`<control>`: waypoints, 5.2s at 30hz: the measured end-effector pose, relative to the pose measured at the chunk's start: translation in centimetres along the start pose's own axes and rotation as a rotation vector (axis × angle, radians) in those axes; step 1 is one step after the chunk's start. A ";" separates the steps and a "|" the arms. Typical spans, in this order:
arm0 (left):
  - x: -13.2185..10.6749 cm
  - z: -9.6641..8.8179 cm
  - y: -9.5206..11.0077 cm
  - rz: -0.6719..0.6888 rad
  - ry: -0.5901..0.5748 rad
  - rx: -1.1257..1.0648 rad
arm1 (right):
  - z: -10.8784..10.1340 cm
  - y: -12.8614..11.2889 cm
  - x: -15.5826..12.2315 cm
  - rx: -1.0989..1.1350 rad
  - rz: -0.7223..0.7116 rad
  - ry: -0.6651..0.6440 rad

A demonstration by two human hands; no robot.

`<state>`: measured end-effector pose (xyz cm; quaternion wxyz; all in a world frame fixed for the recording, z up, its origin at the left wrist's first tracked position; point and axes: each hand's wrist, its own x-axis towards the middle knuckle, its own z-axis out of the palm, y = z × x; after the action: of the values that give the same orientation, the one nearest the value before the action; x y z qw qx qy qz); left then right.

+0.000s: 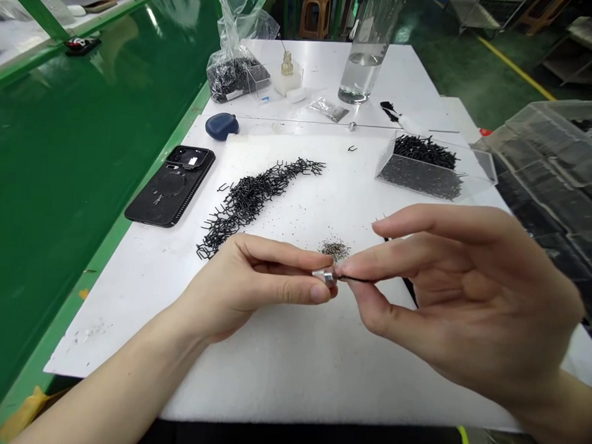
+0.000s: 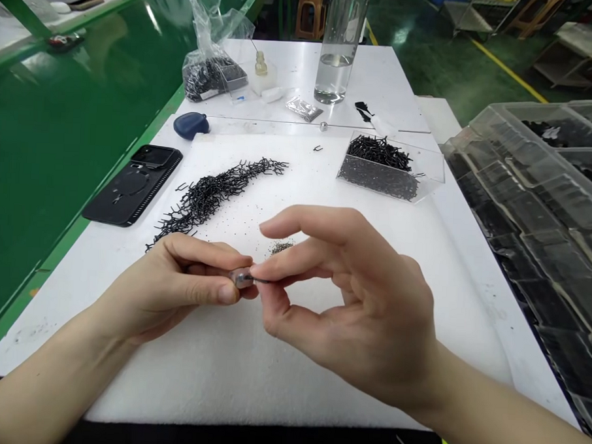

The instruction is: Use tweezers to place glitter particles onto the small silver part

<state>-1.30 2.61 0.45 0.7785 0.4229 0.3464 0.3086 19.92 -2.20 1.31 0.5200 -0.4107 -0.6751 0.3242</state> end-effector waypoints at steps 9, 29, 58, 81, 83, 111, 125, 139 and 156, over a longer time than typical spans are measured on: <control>-0.3 0.0 0.1 -0.011 0.019 0.008 | -0.1 0.2 0.2 -0.091 -0.144 0.007; -0.2 0.0 -0.2 -0.005 0.019 0.004 | -0.3 0.5 0.4 -0.196 -0.163 0.012; -0.6 0.5 0.1 0.074 0.038 0.087 | -0.6 1.0 0.8 0.009 -0.088 -0.119; -0.4 0.5 -0.1 0.089 -0.003 0.069 | -0.6 1.8 1.4 0.061 -0.222 -0.089; -0.3 0.6 -0.1 0.094 -0.007 0.069 | -0.6 1.7 1.3 0.057 -0.207 -0.081; -0.7 1.5 -1.3 0.713 -0.085 1.152 | -1.4 2.0 2.3 0.174 -0.026 0.070; -1.5 1.1 -1.4 0.661 -0.030 0.718 | -1.0 2.1 2.0 0.198 0.002 0.036; -1.2 0.5 -1.0 0.794 -0.038 0.932 | -1.1 2.3 2.2 0.230 0.030 -0.020; -1.3 1.0 -0.9 0.483 0.209 1.022 | -9.7 4.5 6.5 -0.331 0.033 0.462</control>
<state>-1.09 0.79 0.44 0.3443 0.7798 0.4203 0.3111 29.46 5.68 2.68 0.5807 -0.5639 -0.5756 0.1160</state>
